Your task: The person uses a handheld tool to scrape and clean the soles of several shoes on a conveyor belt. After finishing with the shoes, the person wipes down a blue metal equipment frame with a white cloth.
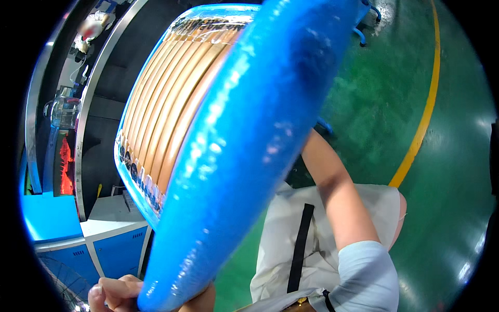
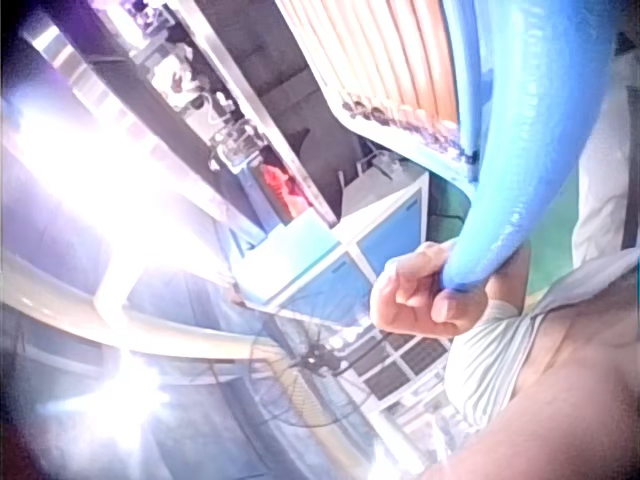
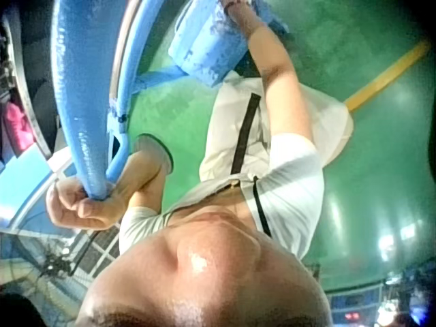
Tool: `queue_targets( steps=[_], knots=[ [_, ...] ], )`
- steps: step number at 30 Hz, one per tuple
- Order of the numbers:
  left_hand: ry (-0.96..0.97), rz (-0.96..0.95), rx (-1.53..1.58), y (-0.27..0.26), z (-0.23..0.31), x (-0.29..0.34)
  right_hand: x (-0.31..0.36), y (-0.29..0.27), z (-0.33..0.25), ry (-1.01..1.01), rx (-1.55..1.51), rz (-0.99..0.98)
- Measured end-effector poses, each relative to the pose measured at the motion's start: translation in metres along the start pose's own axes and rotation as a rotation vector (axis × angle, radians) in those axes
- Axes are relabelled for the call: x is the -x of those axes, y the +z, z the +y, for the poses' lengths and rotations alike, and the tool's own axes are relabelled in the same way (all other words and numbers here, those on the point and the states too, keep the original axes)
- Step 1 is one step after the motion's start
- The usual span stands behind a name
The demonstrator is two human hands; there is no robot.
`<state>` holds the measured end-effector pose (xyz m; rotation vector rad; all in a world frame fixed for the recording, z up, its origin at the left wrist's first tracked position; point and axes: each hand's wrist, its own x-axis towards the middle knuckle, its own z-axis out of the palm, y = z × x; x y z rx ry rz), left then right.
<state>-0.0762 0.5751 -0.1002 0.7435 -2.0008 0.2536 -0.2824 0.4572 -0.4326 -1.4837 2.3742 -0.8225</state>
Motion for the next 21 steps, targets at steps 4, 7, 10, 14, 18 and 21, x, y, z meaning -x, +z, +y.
queue_targets(
  steps=[4, 7, 10, 14, 18, 21],
  knots=[
    [-0.004, 0.007, -0.051, 0.000, 0.001, 0.000, -0.003, -0.009, 0.007, 0.008, -0.003, -0.014],
    [-0.036, 0.096, -0.116, 0.005, 0.002, 0.002, 0.008, 0.001, 0.027, -0.040, -0.038, 0.014],
    [-0.037, 0.091, -0.134, 0.005, 0.004, 0.001, 0.019, 0.008, 0.028, -0.090, -0.037, 0.011],
    [-0.048, 0.033, -0.122, 0.003, 0.006, 0.000, 0.020, 0.012, 0.011, -0.106, 0.004, -0.013],
    [-0.038, 0.075, -0.160, 0.005, 0.004, 0.001, 0.022, 0.008, 0.022, -0.146, 0.017, -0.025],
    [-0.068, -0.078, -0.151, -0.004, 0.005, -0.002, 0.026, 0.005, 0.034, -0.154, 0.025, -0.036]
  ],
)
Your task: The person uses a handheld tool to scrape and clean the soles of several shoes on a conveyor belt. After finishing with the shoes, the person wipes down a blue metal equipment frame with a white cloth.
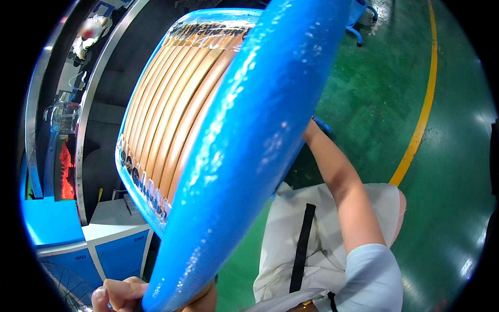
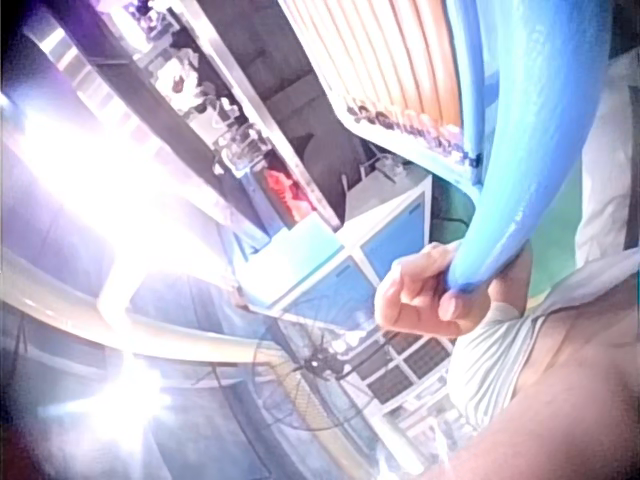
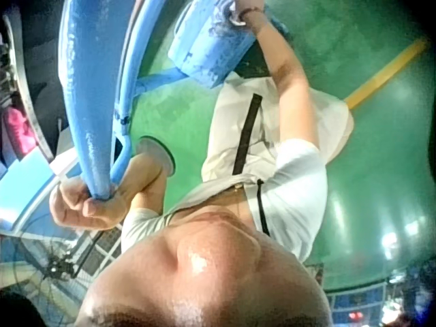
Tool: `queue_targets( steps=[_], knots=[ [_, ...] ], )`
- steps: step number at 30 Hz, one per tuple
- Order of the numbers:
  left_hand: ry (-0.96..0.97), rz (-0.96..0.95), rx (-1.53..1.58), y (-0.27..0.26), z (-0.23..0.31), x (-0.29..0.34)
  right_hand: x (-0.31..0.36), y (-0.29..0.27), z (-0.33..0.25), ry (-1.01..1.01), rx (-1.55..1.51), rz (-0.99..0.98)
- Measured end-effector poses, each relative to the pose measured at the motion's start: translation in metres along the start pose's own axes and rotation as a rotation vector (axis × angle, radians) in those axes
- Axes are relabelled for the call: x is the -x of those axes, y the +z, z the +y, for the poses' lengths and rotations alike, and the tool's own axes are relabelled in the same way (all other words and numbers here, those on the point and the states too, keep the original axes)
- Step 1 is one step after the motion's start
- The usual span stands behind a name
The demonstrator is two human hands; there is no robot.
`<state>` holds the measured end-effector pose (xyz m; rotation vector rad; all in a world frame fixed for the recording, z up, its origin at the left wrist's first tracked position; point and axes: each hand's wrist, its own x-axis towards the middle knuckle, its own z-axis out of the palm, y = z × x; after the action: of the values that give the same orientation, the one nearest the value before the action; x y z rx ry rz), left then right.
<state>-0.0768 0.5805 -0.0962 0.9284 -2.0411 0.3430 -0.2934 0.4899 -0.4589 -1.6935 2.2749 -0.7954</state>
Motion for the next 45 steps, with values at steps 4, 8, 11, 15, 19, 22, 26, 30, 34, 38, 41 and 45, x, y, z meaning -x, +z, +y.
queue_targets(
  steps=[4, 8, 11, 15, 19, 22, 26, 30, 34, 38, 41, 45],
  knots=[
    [0.029, 0.093, 0.069, 0.006, -0.003, 0.003, -0.001, 0.003, -0.007, -0.007, 0.018, -0.030],
    [0.043, 0.040, 0.121, 0.003, -0.003, 0.001, -0.014, 0.005, -0.025, -0.027, 0.038, -0.081],
    [0.050, 0.022, 0.134, 0.003, -0.005, 0.000, -0.016, 0.010, -0.043, -0.050, 0.050, -0.115],
    [0.057, 0.041, 0.140, 0.003, -0.007, 0.001, -0.031, 0.012, -0.044, -0.037, 0.046, -0.115],
    [0.069, 0.016, 0.152, 0.003, -0.006, -0.001, -0.034, 0.005, -0.022, -0.034, 0.049, -0.105],
    [0.062, 0.021, 0.167, 0.005, -0.005, -0.001, -0.019, 0.010, -0.027, -0.064, 0.040, -0.106],
    [0.047, 0.053, 0.147, 0.005, -0.005, 0.000, -0.016, 0.016, -0.038, -0.110, 0.043, -0.115],
    [0.055, 0.045, 0.136, 0.003, -0.006, -0.002, -0.031, 0.009, -0.029, -0.091, 0.070, -0.125],
    [0.030, 0.079, 0.132, 0.005, -0.003, -0.001, -0.032, 0.004, -0.031, -0.115, 0.082, -0.157],
    [-0.153, 0.018, -0.030, -0.004, -0.015, 0.008, -0.009, 0.012, -0.052, -0.195, 0.091, -0.214],
    [-0.211, 0.031, 0.250, -0.004, -0.007, 0.006, 0.009, 0.027, -0.072, -0.244, 0.155, -0.243],
    [-0.134, 0.056, 0.249, -0.001, -0.006, 0.003, 0.014, 0.041, -0.067, -0.221, 0.164, -0.184]
  ],
)
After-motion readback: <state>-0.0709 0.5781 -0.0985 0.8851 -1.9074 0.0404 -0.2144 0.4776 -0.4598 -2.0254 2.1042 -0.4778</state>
